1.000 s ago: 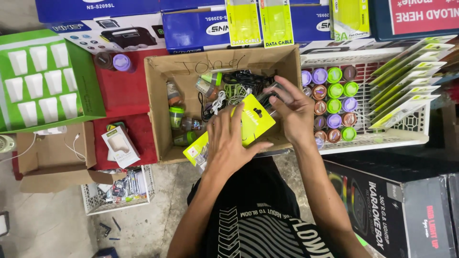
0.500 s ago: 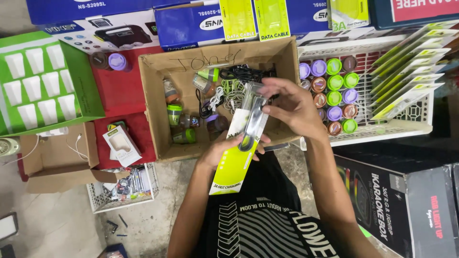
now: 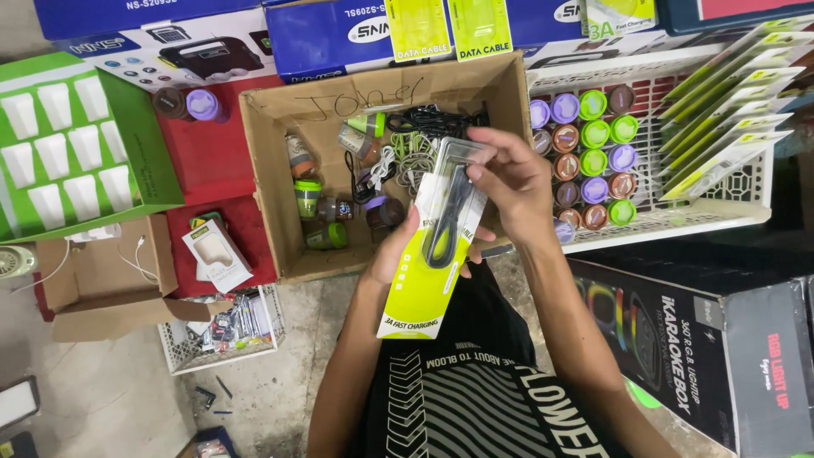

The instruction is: Organizing various USB cables and small retail items within cardboard boxes in a storage area.

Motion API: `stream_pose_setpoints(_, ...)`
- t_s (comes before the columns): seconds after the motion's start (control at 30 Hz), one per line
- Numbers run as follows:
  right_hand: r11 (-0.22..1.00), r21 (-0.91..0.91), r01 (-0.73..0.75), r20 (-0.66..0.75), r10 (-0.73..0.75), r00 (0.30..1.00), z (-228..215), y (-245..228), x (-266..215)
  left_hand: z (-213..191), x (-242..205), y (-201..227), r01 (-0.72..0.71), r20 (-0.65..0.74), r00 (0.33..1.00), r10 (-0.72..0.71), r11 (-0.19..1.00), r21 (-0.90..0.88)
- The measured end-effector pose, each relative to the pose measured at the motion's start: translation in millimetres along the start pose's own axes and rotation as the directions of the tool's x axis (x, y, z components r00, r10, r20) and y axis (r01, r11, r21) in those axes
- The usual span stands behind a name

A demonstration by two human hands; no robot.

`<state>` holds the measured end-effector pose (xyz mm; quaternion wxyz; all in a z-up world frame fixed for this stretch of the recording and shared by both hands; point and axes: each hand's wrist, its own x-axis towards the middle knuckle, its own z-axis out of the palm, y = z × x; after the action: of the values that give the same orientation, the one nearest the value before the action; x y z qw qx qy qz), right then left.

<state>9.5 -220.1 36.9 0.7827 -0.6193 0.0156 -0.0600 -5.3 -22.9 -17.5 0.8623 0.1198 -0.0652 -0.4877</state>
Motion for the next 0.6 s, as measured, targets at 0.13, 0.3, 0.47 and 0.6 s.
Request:
stream_pose_setpoints(0.13, 0.998, -0.057, -0.024, 0.012, 0.024, 1.000, 0, 8, -6, -4, 7, 0, -0.043, -0.016, 0.999, 0.044, 0.999, 0.027)
stream_pose_setpoints(0.3, 0.971, -0.166, 0.174, 0.146, -0.151, 0.978, 5, 1, -6, -17, 9, -7, -0.058, -0.101, 0.994, 0.052, 0.997, -0.053)
stream_pose_setpoints(0.47, 0.960, -0.275, 0.060, 0.135, -0.024, 0.991, 11, -17, -9, -12, 8, 1, -0.056, -0.048, 0.997, 0.053, 0.996, -0.073)
stream_pose_setpoints(0.6, 0.946, -0.319, -0.052, 0.157, 0.107, 0.982, 21, -24, -18, -27, 8, 2, -0.135, -0.149, 0.981, 0.125, 0.989, -0.063)
